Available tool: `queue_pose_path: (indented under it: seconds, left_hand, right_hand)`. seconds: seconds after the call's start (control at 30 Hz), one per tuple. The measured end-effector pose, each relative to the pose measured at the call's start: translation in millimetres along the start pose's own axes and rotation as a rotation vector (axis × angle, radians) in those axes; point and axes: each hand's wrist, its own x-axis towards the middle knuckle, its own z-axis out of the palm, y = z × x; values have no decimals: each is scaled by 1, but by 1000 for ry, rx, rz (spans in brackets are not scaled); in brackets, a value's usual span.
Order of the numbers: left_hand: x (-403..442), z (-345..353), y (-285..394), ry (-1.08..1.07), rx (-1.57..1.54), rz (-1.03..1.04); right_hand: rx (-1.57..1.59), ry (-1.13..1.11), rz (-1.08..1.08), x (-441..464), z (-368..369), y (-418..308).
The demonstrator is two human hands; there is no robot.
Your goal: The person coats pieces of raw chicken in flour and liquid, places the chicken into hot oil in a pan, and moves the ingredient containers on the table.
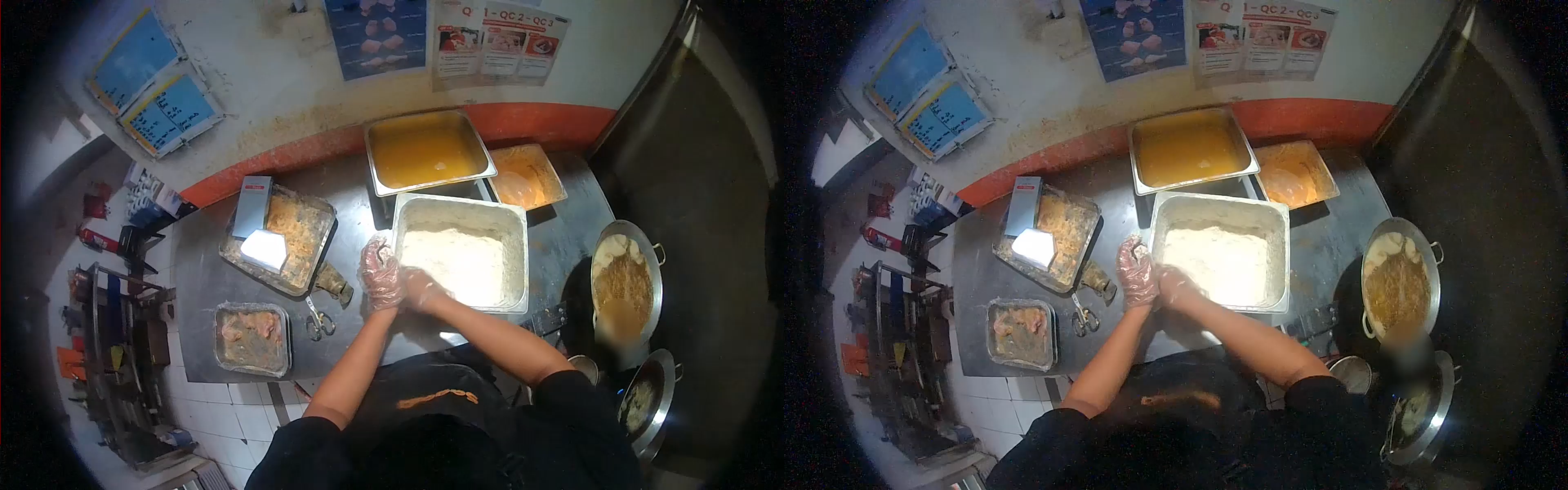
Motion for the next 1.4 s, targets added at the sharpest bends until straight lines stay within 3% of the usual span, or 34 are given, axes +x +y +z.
queue_pose_path:
  seconds: [0.03, 0.07, 0.17, 0.2, 0.3, 0.33, 0.4, 0.43, 0.5, 0.57, 0.63, 0.7, 0.8, 0.87, 0.97, 1.03, 1.1, 1.23, 1.3, 1.33, 1.4]
  left_hand:
    - [2, 1, 2, -17, 3, -3]
    - [2, 2, 1, -25, -2, -2]
    - [3, 4, -1, 7, -37, -42]
    - [1, 1, -1, -5, 7, -15]
    - [1, 3, 4, -43, 60, -6]
    - [1, 4, -2, -32, 72, 11]
    - [-1, 7, -16, -36, 93, 32]
    - [-2, 7, -18, -50, 75, 39]
    - [-3, 9, -18, -107, 114, 72]
    - [-4, 8, -16, -139, 167, 95]
    - [-6, 9, -18, -150, 145, 87]
    - [-5, 6, -14, -203, 191, 113]
    - [-1, 8, -2, -248, 157, 87]
    - [-1, 9, 1, -248, 194, 147]
    - [-2, 11, 15, -264, 297, 188]
    - [-2, 12, 14, -176, 347, 338]
    - [-4, 15, 18, -165, 253, 273]
    - [-6, 21, 52, -130, 269, 253]
    - [-8, 23, 59, -126, 314, 243]
    - [-8, 23, 58, -122, 320, 249]
    - [-9, 19, 52, -146, 330, 267]
  right_hand:
    - [53, 74, -223, -3, -3, -4]
    - [-6, -132, 28, 3, -19, -5]
    - [-83, 22, 44, 9, -23, 11]
    - [-33, -138, -111, -2, -19, 12]
    - [33, -235, 46, -10, -49, 1]
    - [-141, -125, -400, -7, -57, 21]
    - [627, -22, 134, -22, -102, 34]
    - [933, 33, 297, -33, -126, 43]
    - [907, 263, 378, -62, -157, 79]
    - [829, 411, 311, -96, -192, 118]
    - [634, 490, 538, -139, -231, 155]
    - [344, 590, 606, -178, -269, 179]
    - [173, 674, 765, -230, -304, 235]
    - [40, 688, 947, -260, -308, 293]
    - [-171, 708, 1007, -288, -303, 376]
    - [-79, 701, 1085, -286, -308, 400]
    - [-143, 532, 1169, -279, -308, 417]
    - [-266, 320, 1089, -254, -317, 420]
    - [-213, 134, 1115, -250, -305, 472]
    - [-207, 136, 1108, -250, -298, 495]
    - [-156, 411, 1317, -251, -287, 526]
